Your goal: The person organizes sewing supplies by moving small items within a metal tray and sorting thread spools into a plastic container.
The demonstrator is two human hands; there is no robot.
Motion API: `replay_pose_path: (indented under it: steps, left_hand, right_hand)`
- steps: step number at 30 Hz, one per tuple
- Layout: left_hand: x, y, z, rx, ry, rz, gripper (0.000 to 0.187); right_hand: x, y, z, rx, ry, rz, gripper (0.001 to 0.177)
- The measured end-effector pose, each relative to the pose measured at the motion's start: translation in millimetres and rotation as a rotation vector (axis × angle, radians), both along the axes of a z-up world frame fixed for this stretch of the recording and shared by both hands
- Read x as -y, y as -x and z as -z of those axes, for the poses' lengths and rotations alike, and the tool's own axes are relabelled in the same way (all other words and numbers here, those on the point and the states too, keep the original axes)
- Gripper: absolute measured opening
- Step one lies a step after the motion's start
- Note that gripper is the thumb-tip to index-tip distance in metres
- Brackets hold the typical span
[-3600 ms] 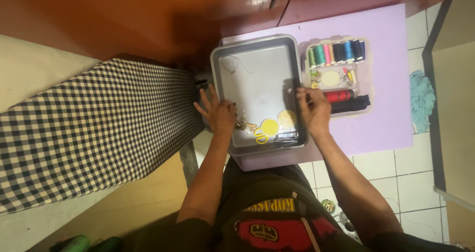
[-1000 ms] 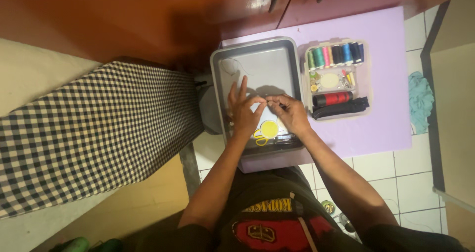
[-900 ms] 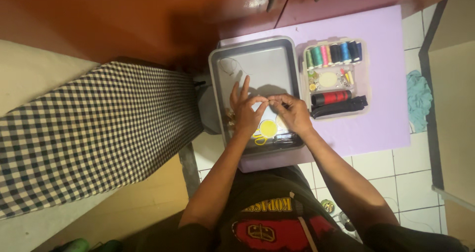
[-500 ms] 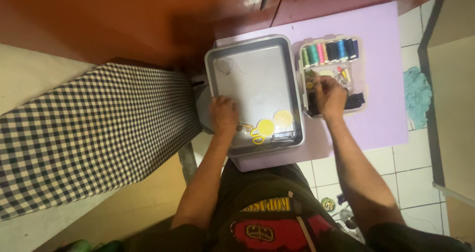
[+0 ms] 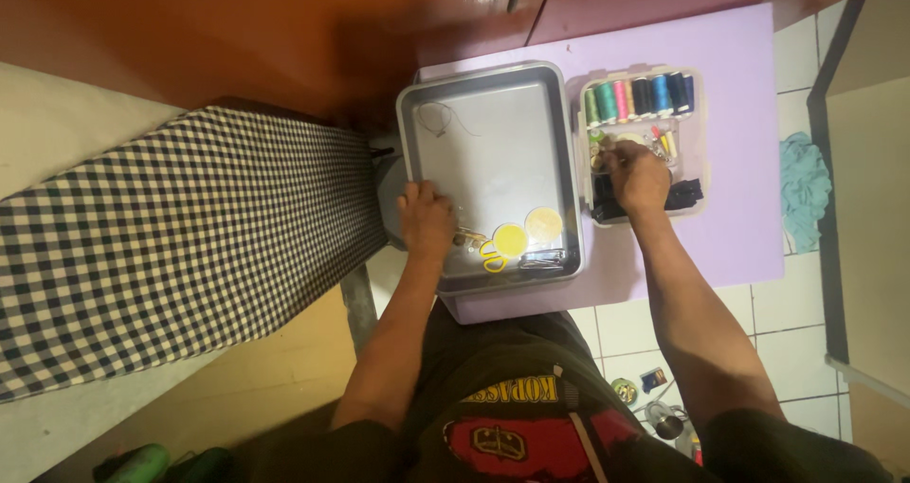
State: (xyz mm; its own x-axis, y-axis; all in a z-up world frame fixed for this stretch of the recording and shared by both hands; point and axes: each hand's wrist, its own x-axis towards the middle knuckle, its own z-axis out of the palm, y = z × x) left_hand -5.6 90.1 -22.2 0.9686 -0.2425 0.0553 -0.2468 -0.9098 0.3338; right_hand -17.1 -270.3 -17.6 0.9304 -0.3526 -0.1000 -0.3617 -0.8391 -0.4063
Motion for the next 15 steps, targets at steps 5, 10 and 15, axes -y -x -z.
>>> replay_pose_path:
  steps: [5,10,15]
  left_hand:
    - [2,0,24,-0.008,-0.097,0.006,0.014]
    - [6,-7,22,0.11,-0.132,0.159,0.013]
    - [34,-8,-25,-0.012,0.138,0.163,0.008]
  right_hand:
    - [-14,9,-16,0.248,-0.213,0.114,0.02]
    - [-63,20,-40,0.381,-0.547,0.07,0.016]
    - [-105,32,-71,0.287,-0.259,-0.239,0.017]
